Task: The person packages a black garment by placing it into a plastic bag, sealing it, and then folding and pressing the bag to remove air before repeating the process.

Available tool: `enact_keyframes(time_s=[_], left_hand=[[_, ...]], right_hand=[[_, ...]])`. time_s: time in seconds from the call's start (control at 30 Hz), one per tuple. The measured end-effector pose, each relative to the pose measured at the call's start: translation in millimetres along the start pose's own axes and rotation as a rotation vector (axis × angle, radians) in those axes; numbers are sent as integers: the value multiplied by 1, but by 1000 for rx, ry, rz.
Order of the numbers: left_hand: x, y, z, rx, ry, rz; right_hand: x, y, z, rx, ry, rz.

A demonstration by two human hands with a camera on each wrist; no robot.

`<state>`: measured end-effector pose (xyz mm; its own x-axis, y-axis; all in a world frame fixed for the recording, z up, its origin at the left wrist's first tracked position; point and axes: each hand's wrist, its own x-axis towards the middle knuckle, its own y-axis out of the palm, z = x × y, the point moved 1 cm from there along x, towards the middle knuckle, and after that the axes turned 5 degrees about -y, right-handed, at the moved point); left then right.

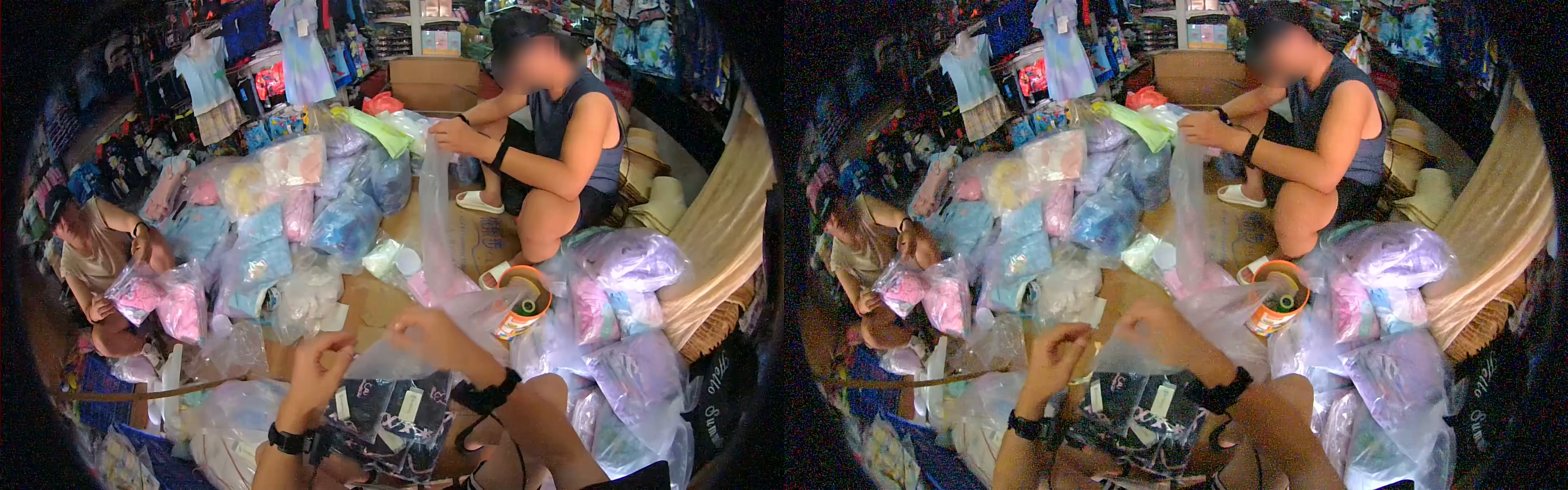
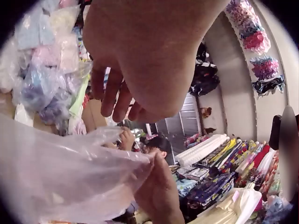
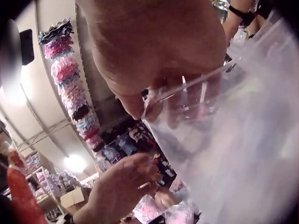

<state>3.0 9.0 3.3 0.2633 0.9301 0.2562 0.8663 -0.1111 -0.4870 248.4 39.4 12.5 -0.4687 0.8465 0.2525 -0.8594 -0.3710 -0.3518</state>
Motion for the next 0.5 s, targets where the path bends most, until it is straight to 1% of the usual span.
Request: enact_keyframes(time_s=[0.07, 0.1, 0.17, 0.27, 0.37, 0.47, 0.5], left_hand=[[5, 16, -6, -289, -138, 76], [13, 11, -11, -301, -134, 71], [17, 25, -23, -393, -159, 59], [22, 29, -18, -495, -190, 39], [21, 26, -29, -416, -235, 50], [20, 30, -37, -465, -299, 98], [20, 30, -36, -461, -289, 121]], right_hand=[[-1, 11, 4, -63, -146, 69], [5, 22, 2, -64, -213, 53], [0, 27, -3, -89, -286, 58], [-1, 28, 4, -78, -357, 21], [-3, 28, -1, -196, -459, 18], [-10, 29, 5, -239, -449, 56], [-11, 28, 7, -239, -436, 57]])
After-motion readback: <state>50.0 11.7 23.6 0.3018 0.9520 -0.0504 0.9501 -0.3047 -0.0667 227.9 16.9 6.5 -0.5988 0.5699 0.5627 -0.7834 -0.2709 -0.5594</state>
